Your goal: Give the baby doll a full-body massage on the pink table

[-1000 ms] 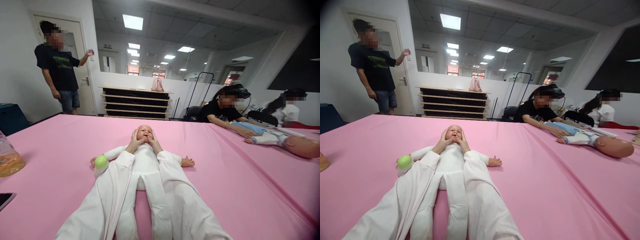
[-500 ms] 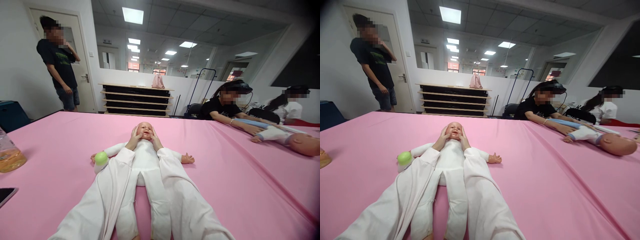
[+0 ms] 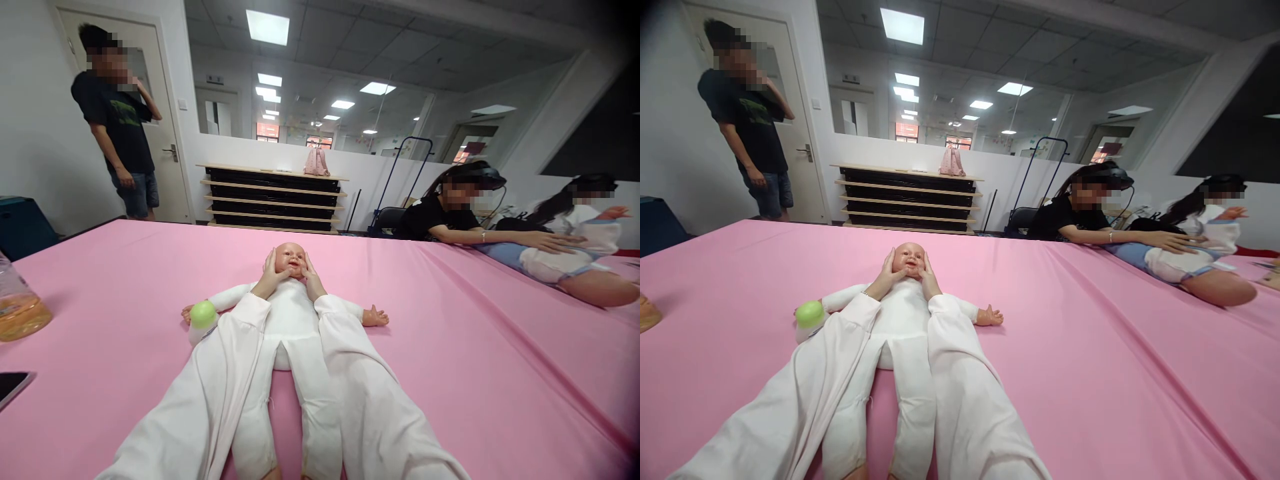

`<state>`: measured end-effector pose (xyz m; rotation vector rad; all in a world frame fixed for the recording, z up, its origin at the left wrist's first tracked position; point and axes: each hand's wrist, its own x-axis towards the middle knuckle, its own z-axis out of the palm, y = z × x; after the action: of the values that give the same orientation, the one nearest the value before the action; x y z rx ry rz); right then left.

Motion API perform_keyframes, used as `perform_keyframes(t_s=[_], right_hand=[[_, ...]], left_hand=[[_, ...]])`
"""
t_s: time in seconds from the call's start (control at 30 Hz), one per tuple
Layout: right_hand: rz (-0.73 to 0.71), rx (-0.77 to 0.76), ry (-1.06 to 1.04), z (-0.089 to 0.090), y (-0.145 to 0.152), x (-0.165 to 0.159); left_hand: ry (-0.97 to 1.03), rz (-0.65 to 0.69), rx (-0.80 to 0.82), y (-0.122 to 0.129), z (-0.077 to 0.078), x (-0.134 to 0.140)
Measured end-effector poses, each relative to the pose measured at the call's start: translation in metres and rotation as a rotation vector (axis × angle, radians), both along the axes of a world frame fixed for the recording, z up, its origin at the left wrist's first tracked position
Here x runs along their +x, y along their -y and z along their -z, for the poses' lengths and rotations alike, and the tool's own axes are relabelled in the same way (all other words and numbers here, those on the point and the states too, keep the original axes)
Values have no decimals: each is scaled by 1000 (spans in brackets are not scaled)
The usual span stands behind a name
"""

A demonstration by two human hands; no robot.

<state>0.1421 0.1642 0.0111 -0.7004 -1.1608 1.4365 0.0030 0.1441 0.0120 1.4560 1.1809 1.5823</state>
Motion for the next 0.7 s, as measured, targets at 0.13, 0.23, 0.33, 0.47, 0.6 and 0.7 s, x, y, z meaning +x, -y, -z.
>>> perform_keyframes(t_s=[0.13, 0.23, 0.33, 0.47, 0.6, 0.7], right_hand=[[7, 29, 55, 1, 2, 0], [-10, 9, 26, 2, 0, -1], [-17, -11, -1, 2, -2, -1], [12, 22, 52, 0, 1, -1], [18, 39, 49, 2, 1, -2], [-8, 13, 9, 5, -3, -2]], left_hand=[[-65, -41, -39, 4, -2, 2], [-21, -10, -58, 2, -3, 1], [14, -17, -61, -1, -3, 0], [-26, -35, -25, 2, -3, 2], [-32, -35, -22, 0, 0, 1], [38, -1, -37, -7, 4, 0]])
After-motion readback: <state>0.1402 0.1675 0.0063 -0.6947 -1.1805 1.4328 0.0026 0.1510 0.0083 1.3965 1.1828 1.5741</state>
